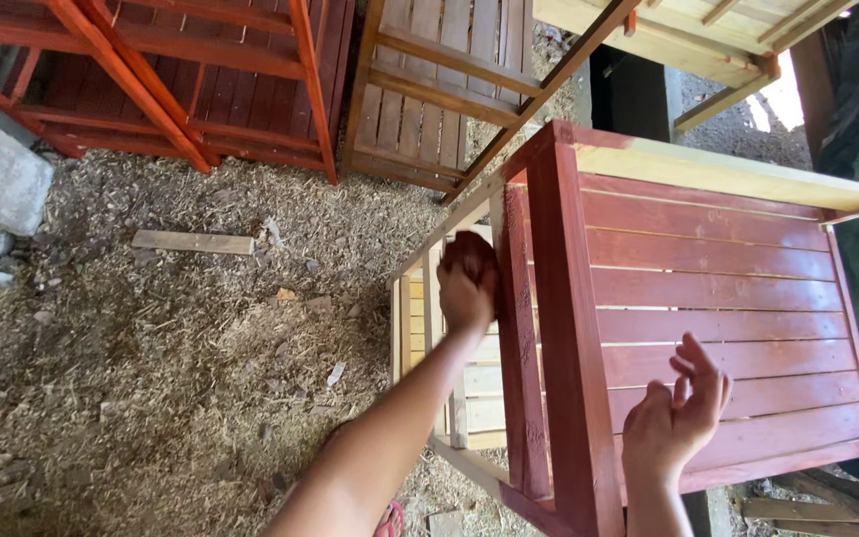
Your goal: The person wipes a red stain or finish onto a slatted wooden chair frame using a cloth, working over the seat rails, edges, and top boards, and rotates the chair to reach different sides.
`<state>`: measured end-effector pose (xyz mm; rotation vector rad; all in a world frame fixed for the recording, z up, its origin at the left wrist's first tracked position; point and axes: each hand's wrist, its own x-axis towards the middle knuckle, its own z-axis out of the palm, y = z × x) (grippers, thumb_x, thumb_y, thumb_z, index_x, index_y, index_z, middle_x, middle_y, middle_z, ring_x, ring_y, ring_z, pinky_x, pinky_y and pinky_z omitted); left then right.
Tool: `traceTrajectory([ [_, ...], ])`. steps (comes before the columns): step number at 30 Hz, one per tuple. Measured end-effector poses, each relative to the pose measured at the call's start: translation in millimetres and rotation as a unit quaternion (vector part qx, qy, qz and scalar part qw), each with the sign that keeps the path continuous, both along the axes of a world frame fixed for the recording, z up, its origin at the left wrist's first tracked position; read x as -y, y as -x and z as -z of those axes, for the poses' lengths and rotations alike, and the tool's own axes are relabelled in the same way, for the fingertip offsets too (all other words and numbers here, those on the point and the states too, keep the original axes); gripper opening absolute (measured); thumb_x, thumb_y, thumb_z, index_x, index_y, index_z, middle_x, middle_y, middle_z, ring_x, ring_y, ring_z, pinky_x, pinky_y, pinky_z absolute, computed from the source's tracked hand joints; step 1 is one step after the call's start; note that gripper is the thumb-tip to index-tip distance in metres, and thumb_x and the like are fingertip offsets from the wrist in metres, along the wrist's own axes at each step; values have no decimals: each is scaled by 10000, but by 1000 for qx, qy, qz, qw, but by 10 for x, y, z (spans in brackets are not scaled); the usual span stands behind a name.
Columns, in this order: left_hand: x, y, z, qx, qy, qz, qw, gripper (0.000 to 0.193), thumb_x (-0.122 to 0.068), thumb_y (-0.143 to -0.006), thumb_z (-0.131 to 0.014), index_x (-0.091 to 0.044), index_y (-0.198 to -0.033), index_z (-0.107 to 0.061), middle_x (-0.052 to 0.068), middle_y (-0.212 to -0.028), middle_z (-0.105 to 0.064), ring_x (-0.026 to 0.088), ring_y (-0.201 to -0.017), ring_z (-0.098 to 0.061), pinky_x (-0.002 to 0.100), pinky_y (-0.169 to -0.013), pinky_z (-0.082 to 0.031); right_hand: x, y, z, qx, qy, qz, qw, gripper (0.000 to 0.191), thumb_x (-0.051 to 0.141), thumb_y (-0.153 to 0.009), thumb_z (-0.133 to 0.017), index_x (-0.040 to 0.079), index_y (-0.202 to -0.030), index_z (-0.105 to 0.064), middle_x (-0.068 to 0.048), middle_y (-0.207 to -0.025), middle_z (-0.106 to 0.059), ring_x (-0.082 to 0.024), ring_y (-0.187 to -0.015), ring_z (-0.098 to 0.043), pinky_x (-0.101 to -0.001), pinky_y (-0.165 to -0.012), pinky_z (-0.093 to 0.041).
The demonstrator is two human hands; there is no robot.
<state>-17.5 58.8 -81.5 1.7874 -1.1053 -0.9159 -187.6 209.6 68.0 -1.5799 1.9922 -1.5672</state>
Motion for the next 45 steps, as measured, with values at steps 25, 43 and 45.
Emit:
traceTrajectory([
  [25, -746, -177, -337, -26, 39, 36, 998, 528, -299, -862, -751, 101, -1167, -589, 256, -1272, -544, 358, -991, -672, 383, -816, -625, 428, -501, -940, -83, 9, -117, 990, 587, -170, -867, -518, 53, -1406, -581, -49, -1391, -513, -177, -1253, -525, -361, -1160, -466],
  [43, 1087, -233, -498, 50, 149, -4, 988, 429, -400, -949, -661, 8, -1081, -651, 191, -1040, -687, 260, -705, -719, 315, -610, -598, 604, -211, -927, -127, -47, -155, 978, 560, -147, -802, -531, -4, -1338, -611, -121, -1285, -616, -218, -1165, -613, -342, -1062, -504],
  [45, 613, -182, -493, -30, 92, 47, 994, 383, -354, -970, -635, 3, -1109, -630, 163, -984, -702, 245, -658, -701, 310, -588, -578, 693, -245, -999, -151, -68, -175, 971, 514, -130, -812, -564, 7, -1301, -640, -138, -1259, -643, -244, -1175, -627, -349, -1044, -496],
])
